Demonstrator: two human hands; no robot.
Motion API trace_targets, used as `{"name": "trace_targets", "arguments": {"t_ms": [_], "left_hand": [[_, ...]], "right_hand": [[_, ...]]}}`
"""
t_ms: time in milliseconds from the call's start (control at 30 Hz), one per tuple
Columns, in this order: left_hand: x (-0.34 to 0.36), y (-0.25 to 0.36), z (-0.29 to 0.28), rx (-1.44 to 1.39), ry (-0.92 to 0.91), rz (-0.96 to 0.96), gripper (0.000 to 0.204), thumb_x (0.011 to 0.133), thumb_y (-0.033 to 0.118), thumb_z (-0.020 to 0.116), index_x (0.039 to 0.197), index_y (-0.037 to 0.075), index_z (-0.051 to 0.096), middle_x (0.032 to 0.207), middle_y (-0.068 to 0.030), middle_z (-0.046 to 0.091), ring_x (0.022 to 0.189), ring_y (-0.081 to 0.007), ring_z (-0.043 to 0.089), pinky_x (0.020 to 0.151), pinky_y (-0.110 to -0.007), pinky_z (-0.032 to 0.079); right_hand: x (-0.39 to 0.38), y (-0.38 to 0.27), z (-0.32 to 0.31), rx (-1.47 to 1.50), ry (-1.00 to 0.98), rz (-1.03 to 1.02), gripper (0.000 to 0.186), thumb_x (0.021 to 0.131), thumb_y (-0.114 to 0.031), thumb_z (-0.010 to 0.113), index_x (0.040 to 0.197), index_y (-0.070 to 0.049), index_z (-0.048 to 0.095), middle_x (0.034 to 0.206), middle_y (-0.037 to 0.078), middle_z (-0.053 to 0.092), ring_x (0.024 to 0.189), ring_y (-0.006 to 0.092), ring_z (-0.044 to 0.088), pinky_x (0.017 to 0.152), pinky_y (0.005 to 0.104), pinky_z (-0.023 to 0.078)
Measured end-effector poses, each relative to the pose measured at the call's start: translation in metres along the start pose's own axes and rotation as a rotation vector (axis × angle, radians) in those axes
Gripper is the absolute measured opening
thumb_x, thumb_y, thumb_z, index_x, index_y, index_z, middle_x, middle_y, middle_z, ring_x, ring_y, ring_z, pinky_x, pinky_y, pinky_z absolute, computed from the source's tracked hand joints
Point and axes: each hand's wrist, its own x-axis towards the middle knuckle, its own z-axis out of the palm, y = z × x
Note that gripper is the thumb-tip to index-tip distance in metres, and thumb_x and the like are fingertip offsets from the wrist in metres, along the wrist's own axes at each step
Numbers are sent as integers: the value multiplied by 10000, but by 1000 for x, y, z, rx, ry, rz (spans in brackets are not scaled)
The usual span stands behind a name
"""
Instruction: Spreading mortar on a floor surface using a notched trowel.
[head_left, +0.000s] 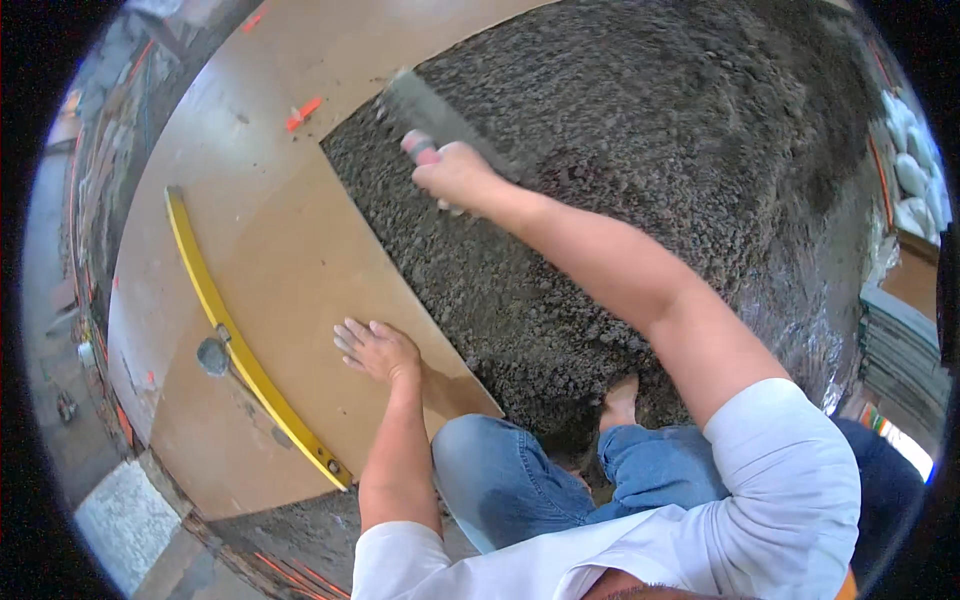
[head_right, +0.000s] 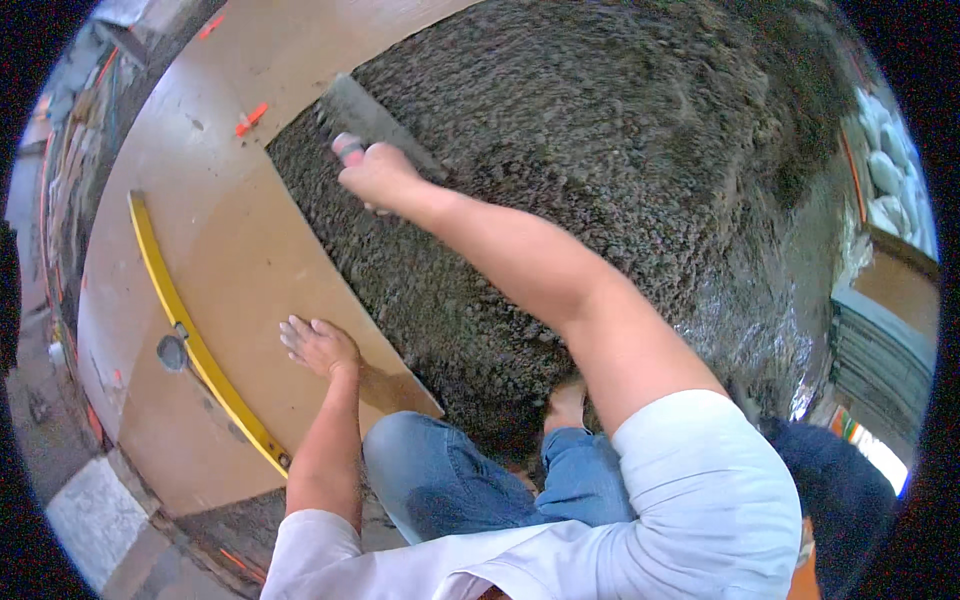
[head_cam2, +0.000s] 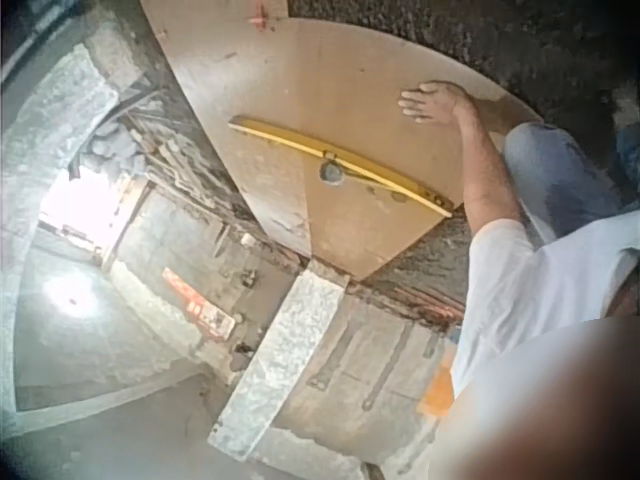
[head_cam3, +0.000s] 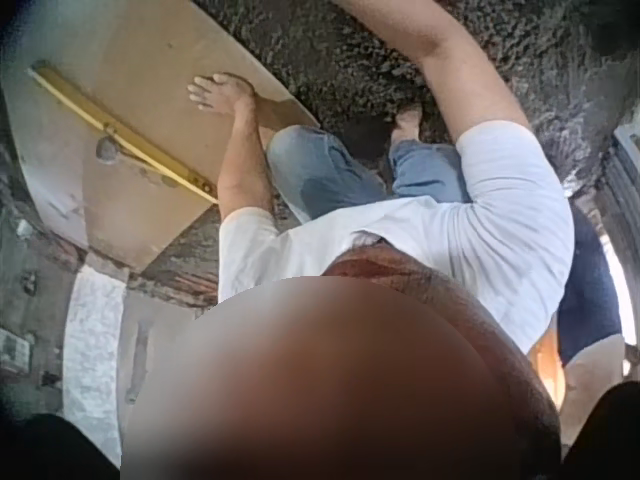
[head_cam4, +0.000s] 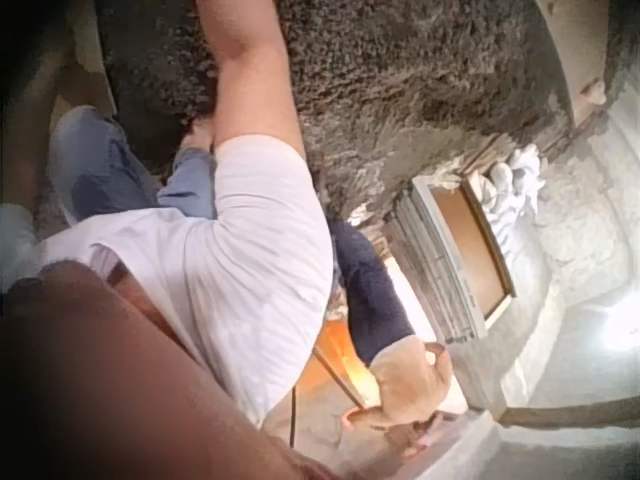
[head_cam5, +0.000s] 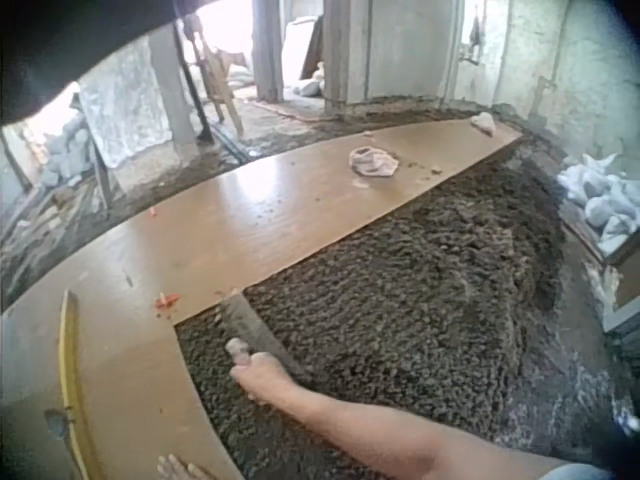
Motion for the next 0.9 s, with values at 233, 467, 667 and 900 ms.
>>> {"name": "trace_targets", "arguments": {"t_ms": [233, 467, 667, 900], "left_hand": [[-2, -7, 0, 11, 28, 3, 487, 933, 284, 363, 1358, 48, 397, 1459, -157, 312, 1362, -333, 244, 1091, -518, 184], [-1, -2, -4, 10, 22, 13, 484, 928, 265, 387, 1349, 27, 396, 1451, -168, 320, 1358, -332, 250, 1090, -515, 188], [1, -1, 2, 83, 2, 26, 501, 923, 267, 395, 1363, 26, 379, 1455, -181, 307, 1362, -332, 243, 1090, -512, 190], [-2, -2, -2, -35, -30, -4, 524, 922, 289, 380, 1373, 22, 364, 1466, -175, 287, 1372, -339, 218, 1104, -520, 151]], "right_hand": [[24, 8, -116, 424, 122, -72, 187, 699, -204, 639, 797, -55, 580, 637, 19, 493, 477, 141, 472, 414, 315, 393], [58, 55, -235, 268, 331, 11, 142, 700, -154, 634, 767, -62, 548, 601, 24, 540, 464, 131, 515, 442, 279, 427], [13, 94, -151, -646, 340, -231, 270, 734, -267, 607, 880, -43, 577, 777, 142, 647, 680, 280, 634, 656, 369, 508], [-48, 122, -118, -1165, -64, -289, 231, 792, -217, 569, 1014, -152, 582, 930, 152, 647, 902, 344, 621, 777, 445, 493]]}}
